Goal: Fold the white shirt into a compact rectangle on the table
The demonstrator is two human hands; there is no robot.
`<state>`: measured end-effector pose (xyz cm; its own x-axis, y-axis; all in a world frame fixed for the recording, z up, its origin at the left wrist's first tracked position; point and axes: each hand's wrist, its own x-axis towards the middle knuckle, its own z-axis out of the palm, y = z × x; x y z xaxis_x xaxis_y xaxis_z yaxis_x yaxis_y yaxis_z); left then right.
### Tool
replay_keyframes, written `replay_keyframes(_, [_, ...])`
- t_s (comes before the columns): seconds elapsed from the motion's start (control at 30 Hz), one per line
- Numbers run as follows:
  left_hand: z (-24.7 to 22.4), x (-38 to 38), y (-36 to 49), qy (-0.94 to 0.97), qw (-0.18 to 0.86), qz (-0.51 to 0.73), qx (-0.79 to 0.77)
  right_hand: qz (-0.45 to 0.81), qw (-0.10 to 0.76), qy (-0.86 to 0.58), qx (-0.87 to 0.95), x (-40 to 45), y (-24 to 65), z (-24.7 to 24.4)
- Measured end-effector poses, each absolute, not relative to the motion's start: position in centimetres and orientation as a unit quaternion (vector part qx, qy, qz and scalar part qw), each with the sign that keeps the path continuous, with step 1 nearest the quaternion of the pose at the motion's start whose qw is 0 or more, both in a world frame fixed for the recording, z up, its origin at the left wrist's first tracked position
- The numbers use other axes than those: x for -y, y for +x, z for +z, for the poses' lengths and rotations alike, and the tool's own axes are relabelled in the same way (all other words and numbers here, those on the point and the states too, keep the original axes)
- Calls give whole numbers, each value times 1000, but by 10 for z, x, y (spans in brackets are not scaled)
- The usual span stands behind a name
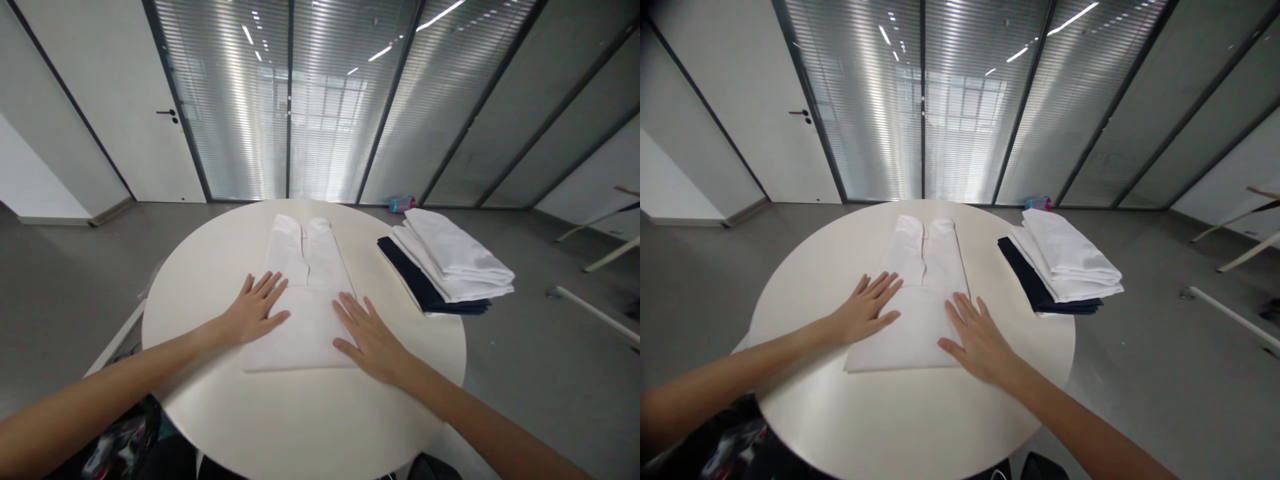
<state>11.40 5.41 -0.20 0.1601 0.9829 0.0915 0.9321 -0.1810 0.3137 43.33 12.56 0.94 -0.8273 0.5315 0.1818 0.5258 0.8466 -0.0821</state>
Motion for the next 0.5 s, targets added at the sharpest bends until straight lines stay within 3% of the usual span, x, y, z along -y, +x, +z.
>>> replay_keyframes(0.17, [22, -109, 93, 791, 76, 135, -592, 1, 112, -289, 951, -180, 396, 37])
replay_keyframes(0.37, [40, -263, 71, 760, -52, 142, -633, -44, 111, -337, 934, -329, 299, 59])
replay_keyframes(0.5, [14, -319, 60, 721, 6, 112, -684, -15, 31, -401, 915, -400, 259, 43])
